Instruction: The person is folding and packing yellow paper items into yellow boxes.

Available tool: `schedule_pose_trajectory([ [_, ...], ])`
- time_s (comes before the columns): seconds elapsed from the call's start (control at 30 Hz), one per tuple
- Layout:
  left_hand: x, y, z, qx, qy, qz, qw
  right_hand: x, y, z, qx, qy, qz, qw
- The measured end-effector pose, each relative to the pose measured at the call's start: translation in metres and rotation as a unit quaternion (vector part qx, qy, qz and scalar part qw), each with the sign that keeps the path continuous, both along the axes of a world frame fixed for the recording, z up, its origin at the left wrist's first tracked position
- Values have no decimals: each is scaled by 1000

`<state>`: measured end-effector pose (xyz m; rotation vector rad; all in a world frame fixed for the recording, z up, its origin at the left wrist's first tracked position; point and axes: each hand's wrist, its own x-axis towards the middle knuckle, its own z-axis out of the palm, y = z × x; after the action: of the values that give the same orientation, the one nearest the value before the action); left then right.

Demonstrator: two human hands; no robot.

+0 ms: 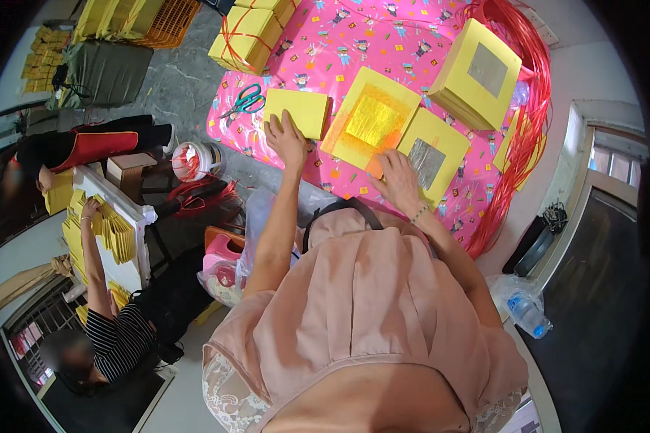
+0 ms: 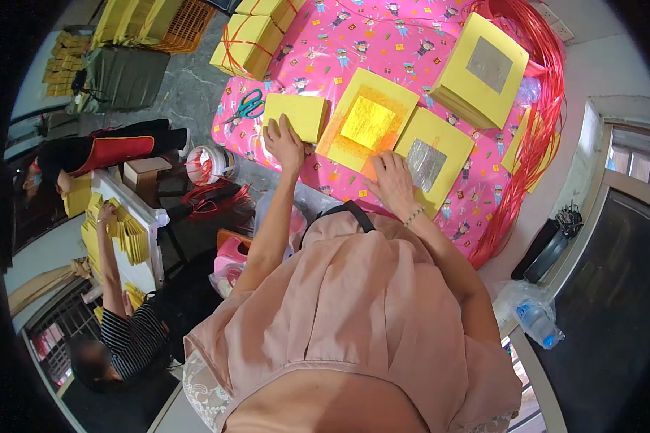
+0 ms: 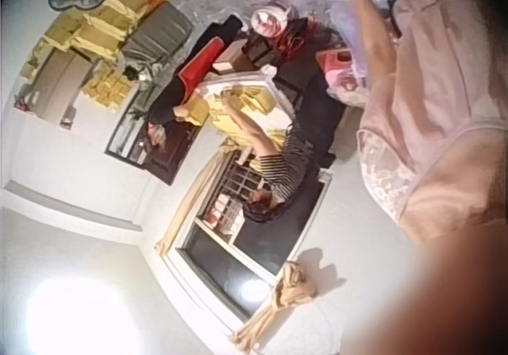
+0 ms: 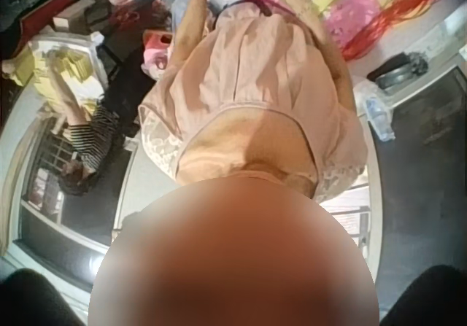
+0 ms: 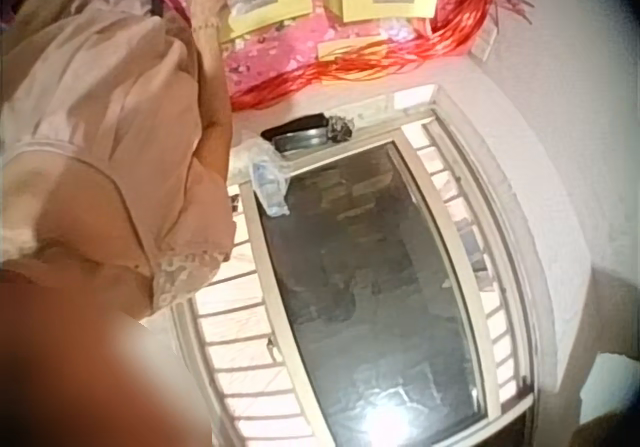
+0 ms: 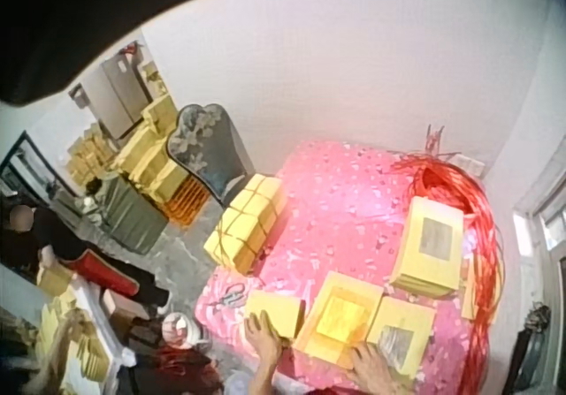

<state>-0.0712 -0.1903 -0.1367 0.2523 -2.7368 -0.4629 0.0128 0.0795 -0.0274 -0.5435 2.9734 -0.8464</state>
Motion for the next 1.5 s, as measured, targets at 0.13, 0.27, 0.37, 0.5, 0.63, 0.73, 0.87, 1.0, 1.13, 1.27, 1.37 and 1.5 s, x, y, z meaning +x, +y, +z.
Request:
schedule_pose_trajectory([
  [0.13, -2, 2, -1, -5, -3, 3, 1000, 8, 1, -17, -1, 13, -8, 1000],
  [0.27, -1, -8, 10, -9, -25, -9, 1000, 12, 1, -19, -11, 43, -10, 999],
  [0.37, -1, -11, 29, 11, -15, -42, 999, 9, 4, -19, -63, 46, -20, 997],
  [0.5, 0, -4, 63, 113, 40, -184, 976, 1, 9, -15, -97, 9, -31, 995],
  [0.63, 12, 19, 92, 207, -81, -386, 895, -2, 12, -19, -121, -4, -43, 992],
  [0.73, 25, 40, 106, 139, -94, -462, 871, -4, 13, -18, -123, -34, -53, 990],
  [0.87, 27, 50, 97, 95, -61, -449, 886, -5, 11, -22, -123, -14, -61, 990],
  [1.0, 17, 51, 93, 66, -81, -442, 891, -5, 8, -13, -92, 2, -58, 994],
  [1.13, 5, 58, 104, 20, -113, -448, 887, -8, 11, -13, -79, 0, -53, 995],
  [1.27, -3, 67, 119, 19, -129, -442, 888, -29, 20, -11, -106, 16, -60, 992],
  [1.37, 4, 82, 129, 39, -39, -419, 906, -48, 29, -2, -128, -36, -121, 984],
  [1.5, 9, 94, 113, 41, 7, -425, 904, -77, 41, -6, -170, -5, -174, 970],
])
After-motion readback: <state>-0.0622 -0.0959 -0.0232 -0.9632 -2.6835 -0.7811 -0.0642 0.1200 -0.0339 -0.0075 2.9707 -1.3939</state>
